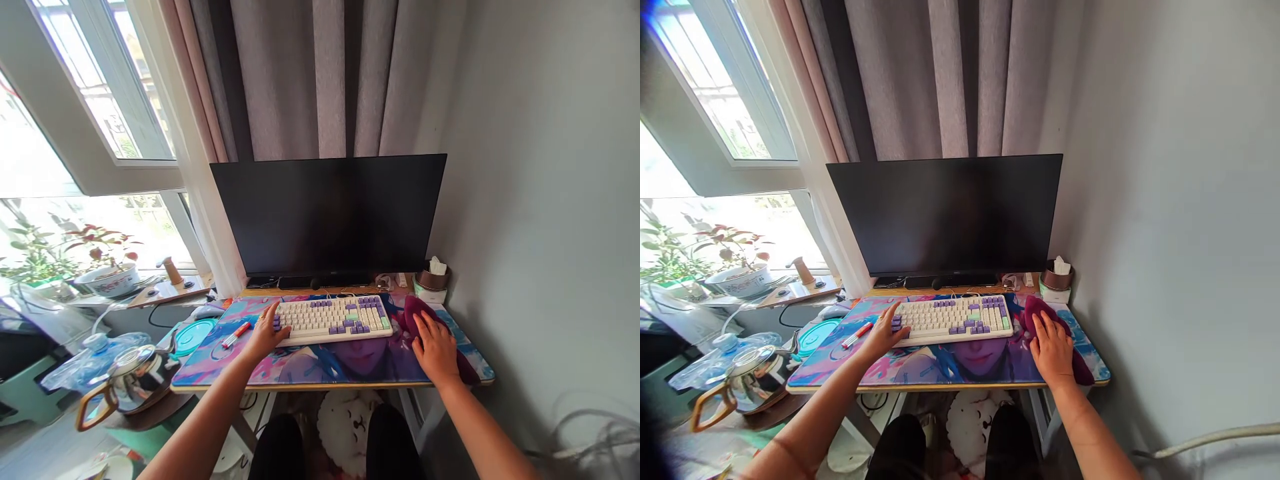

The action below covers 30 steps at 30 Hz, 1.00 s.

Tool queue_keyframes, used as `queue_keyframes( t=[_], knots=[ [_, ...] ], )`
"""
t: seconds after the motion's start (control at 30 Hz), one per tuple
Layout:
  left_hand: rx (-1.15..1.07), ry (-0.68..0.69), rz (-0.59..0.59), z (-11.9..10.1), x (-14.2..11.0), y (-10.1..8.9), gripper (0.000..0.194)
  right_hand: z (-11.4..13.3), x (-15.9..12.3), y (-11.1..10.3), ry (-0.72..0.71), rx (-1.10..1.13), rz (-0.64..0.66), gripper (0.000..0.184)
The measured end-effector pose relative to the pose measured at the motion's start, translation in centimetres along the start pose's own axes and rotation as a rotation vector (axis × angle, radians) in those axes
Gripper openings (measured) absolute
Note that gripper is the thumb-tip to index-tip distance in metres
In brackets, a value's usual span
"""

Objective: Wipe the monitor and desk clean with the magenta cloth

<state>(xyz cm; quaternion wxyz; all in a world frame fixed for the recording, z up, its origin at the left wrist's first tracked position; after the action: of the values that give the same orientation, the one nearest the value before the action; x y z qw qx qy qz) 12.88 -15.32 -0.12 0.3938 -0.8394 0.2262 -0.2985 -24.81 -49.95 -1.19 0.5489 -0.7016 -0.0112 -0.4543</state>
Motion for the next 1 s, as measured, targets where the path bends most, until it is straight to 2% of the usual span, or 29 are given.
queue_keyframes(
  t=[0.07,0.13,0.2,0.33,0.5,0.7,1.0],
  knots=[
    [0.039,-0.025,0.027,0.7,-0.4,-0.3,0.077,0.0,0.1,0.0,0.011,-0.001,0.006,0.052],
    [0.078,-0.019,0.072,0.4,0.0,-0.1,0.074,-0.1,0.1,0.0,0.02,0.002,0.005,0.051],
    [0.109,0.03,0.14,-1.0,0.9,0.7,0.082,0.0,0.1,-0.1,0.02,0.007,0.003,0.052],
    [0.123,0.166,0.292,-5.3,3.2,3.5,0.108,0.1,0.0,-0.1,0.031,0.01,0.008,0.053],
    [0.118,0.185,0.367,-8.4,6.0,6.8,0.102,0.1,0.1,0.2,0.044,-0.005,0.029,0.054],
    [0.088,0.127,0.353,-8.9,7.5,9.0,0.094,-0.1,0.1,0.7,0.034,-0.002,-0.002,0.056],
    [0.052,0.112,0.361,-8.8,8.1,8.9,0.094,-0.2,0.2,0.5,0.025,0.014,-0.006,0.054]
  ],
)
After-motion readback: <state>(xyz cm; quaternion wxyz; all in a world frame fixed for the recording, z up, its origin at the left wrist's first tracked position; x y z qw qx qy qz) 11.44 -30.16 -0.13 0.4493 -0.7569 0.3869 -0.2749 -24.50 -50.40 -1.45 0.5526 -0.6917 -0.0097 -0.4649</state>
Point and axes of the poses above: each hand's wrist, its own x-axis towards the middle knuckle, its own y-axis out of the palm, z = x × y, the point moved 7 cm from there along x, towards the middle knuckle, and after that the axes turned 2 degrees about y, right-handed, at the moved point
